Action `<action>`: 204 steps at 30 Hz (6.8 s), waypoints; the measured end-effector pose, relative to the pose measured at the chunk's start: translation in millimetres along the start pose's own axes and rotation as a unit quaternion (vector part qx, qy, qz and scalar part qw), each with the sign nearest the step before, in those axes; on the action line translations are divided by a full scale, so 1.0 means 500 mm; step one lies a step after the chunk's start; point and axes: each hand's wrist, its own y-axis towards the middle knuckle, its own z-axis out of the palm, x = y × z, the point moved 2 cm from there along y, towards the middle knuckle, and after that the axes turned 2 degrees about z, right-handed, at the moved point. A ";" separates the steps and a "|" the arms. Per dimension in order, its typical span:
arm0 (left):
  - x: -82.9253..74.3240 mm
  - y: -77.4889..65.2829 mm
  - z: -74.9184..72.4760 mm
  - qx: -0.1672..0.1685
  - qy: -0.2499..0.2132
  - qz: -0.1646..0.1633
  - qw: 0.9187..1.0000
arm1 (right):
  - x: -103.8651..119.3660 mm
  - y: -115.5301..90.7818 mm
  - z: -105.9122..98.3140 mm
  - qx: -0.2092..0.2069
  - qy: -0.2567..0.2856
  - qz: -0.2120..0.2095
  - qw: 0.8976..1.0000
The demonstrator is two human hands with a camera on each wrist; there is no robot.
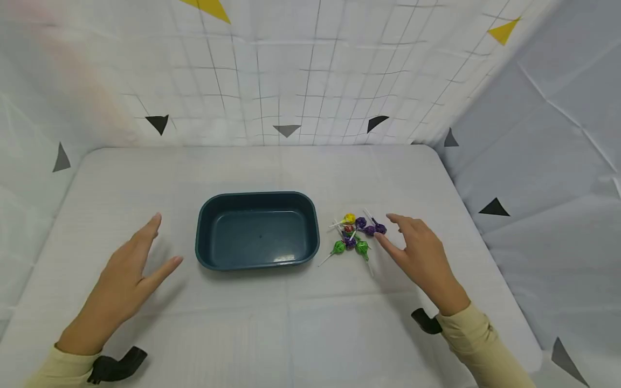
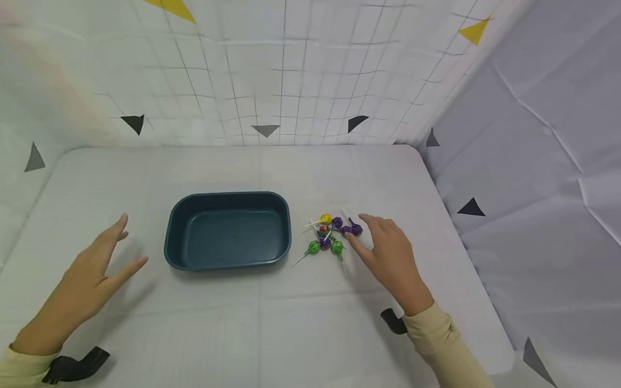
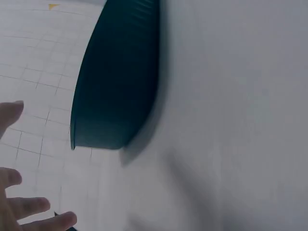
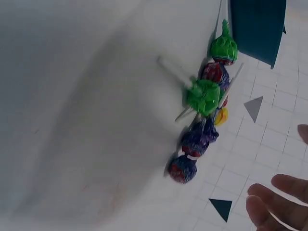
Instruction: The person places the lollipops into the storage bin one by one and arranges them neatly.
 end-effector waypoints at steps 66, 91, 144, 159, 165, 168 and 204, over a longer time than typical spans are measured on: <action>-0.019 0.036 0.107 -0.021 -0.162 0.045 0.986 | 0.013 0.159 0.147 0.209 0.155 0.087 0.962; -0.018 0.038 0.109 -0.013 -0.166 0.051 0.985 | 0.066 0.170 0.083 0.216 0.169 0.041 0.961; -0.007 0.040 0.111 -0.013 -0.172 0.056 0.983 | 0.184 0.201 0.051 0.240 0.188 -0.021 0.952; -0.006 0.040 0.109 -0.005 -0.174 0.050 0.984 | 0.213 0.211 0.060 0.247 0.175 -0.036 0.952; -0.006 0.039 0.109 -0.006 -0.175 0.051 0.983 | 0.221 0.216 0.063 0.246 0.171 -0.045 0.953; -0.006 0.040 0.110 -0.005 -0.174 0.050 0.983 | 0.225 0.220 0.064 0.247 0.168 -0.049 0.953; -0.006 0.041 0.108 0.005 -0.194 0.036 0.980 | 0.269 0.243 0.085 0.260 0.187 -0.079 0.944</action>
